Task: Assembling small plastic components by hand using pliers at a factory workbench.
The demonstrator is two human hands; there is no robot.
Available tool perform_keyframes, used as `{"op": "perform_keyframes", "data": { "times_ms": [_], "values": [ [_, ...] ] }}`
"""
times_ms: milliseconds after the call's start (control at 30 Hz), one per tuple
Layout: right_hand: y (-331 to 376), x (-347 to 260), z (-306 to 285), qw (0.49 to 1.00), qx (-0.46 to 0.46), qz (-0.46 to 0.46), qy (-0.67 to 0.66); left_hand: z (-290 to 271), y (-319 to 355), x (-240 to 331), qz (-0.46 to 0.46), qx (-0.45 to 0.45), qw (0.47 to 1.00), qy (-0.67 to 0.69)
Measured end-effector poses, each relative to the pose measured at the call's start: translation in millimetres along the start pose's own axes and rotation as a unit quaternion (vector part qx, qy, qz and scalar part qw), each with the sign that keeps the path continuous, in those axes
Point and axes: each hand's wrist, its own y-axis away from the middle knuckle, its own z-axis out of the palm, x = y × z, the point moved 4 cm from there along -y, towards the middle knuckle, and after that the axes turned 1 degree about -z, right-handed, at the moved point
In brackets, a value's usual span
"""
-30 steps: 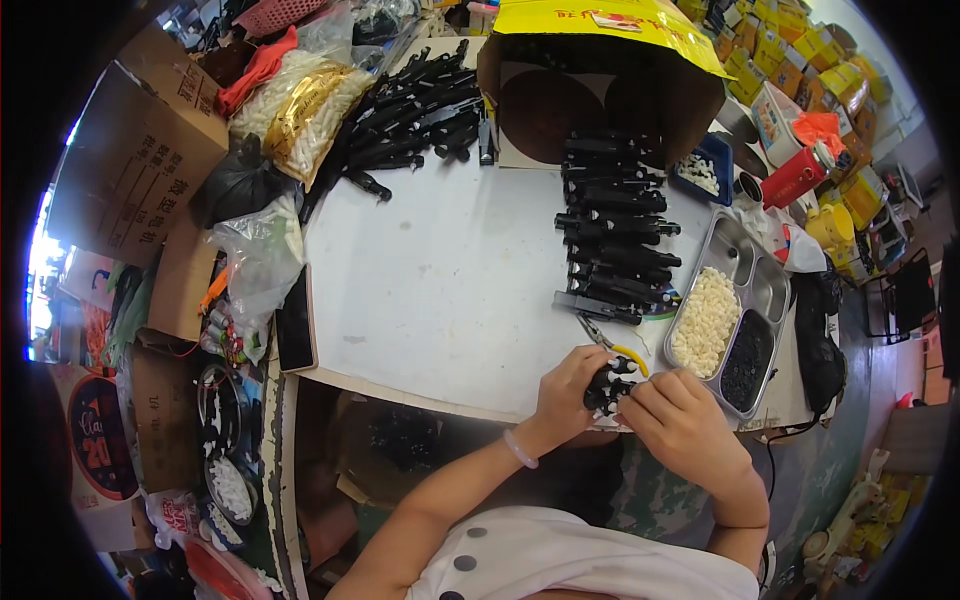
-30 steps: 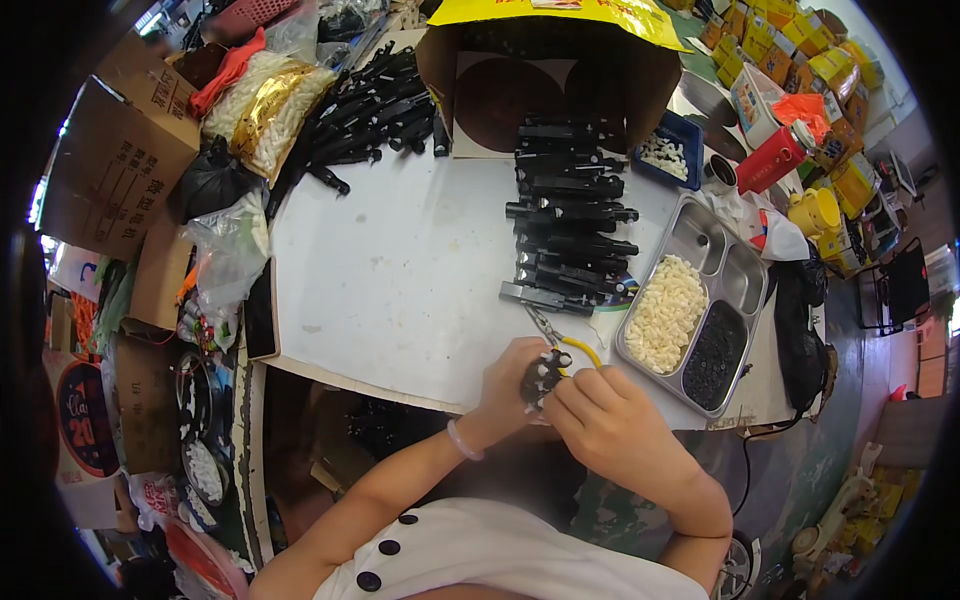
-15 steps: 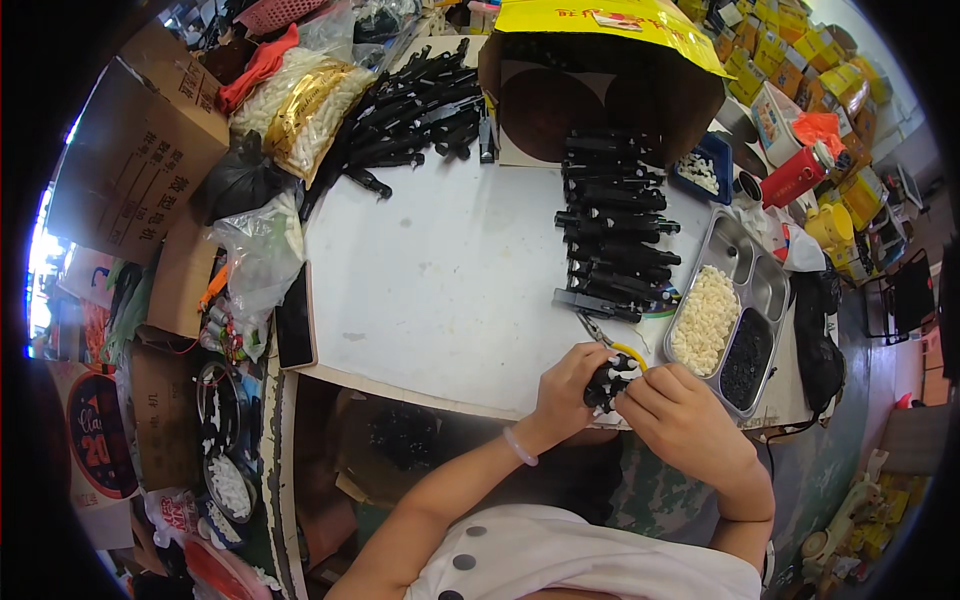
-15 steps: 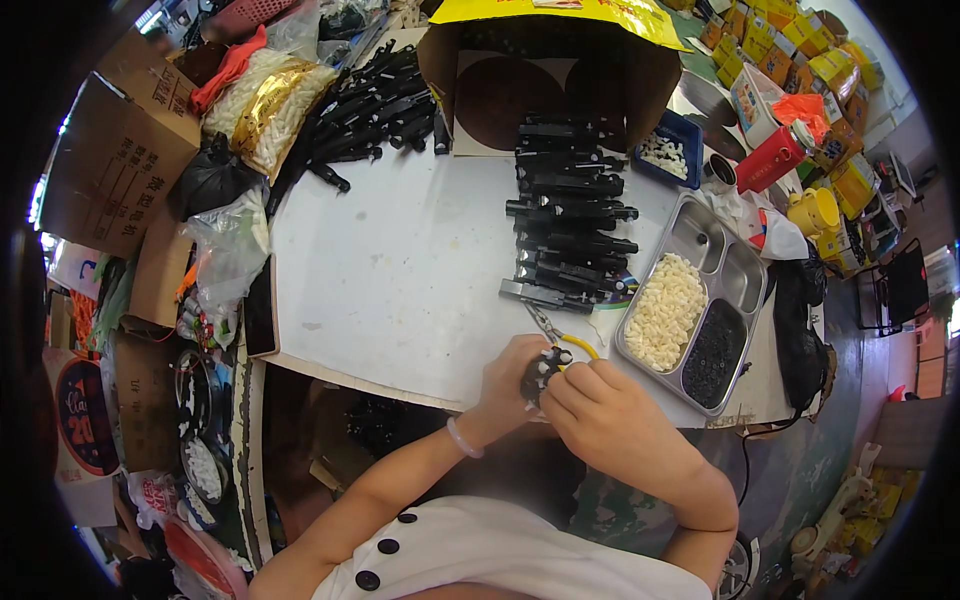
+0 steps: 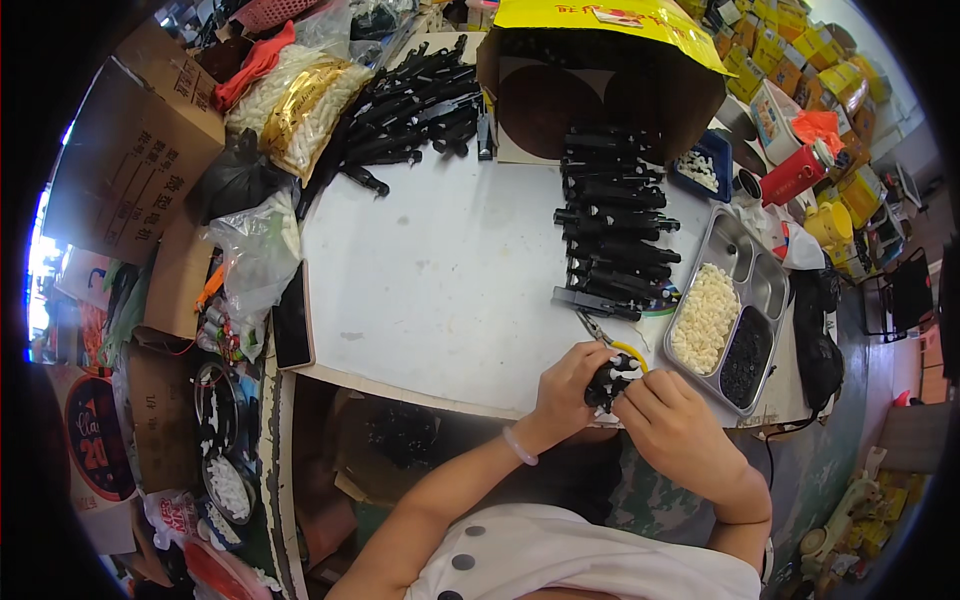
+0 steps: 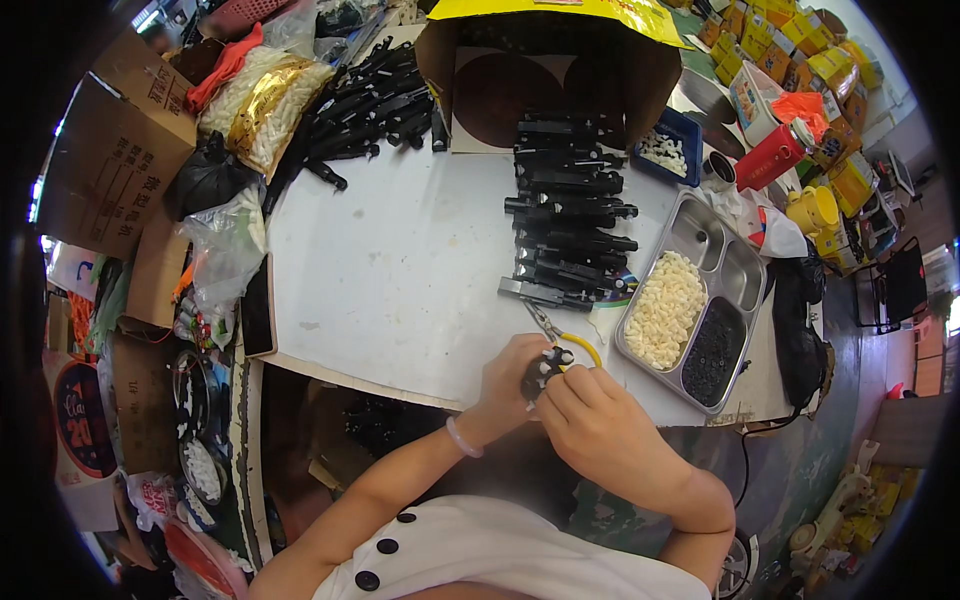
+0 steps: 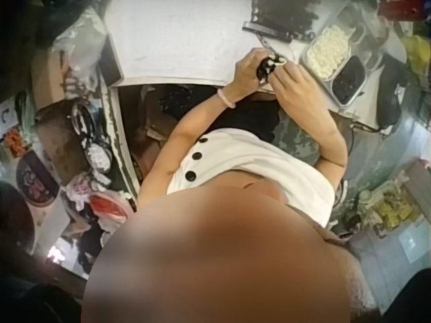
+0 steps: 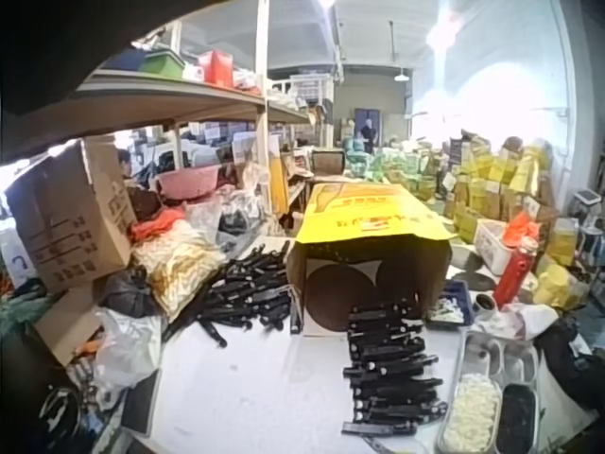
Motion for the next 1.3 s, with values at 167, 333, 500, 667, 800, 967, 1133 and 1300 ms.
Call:
{"op": "perform_keyframes", "data": {
  "times_ms": [167,333,500,667,800,967,1133,1300],
  "values": [
    [2,-1,8,0.999,-0.012,0.033,-0.015,0,1,-1,-0.002,-0.004,1.000,-0.005],
    [1,-12,17,0.993,0.000,0.117,-0.015,5,6,-1,0.000,-0.009,0.999,-0.039],
    [5,-17,26,0.983,0.044,0.177,-0.006,8,8,0,-0.001,0.020,0.997,-0.068],
    [10,-20,33,0.978,0.066,0.200,0.016,11,10,-1,-0.001,0.014,0.997,-0.074],
    [8,-21,33,0.982,-0.008,0.125,0.141,11,6,0,-0.003,0.002,0.996,-0.090],
    [13,-6,31,0.979,-0.029,0.043,0.196,11,-5,-4,0.002,-0.064,0.996,-0.069],
    [7,-4,25,0.991,-0.002,0.002,0.131,11,-1,-6,-0.019,-0.067,0.996,-0.048],
    [2,-19,29,0.992,-0.049,0.093,0.070,10,5,-6,-0.003,-0.043,0.998,-0.044]
  ]
}}
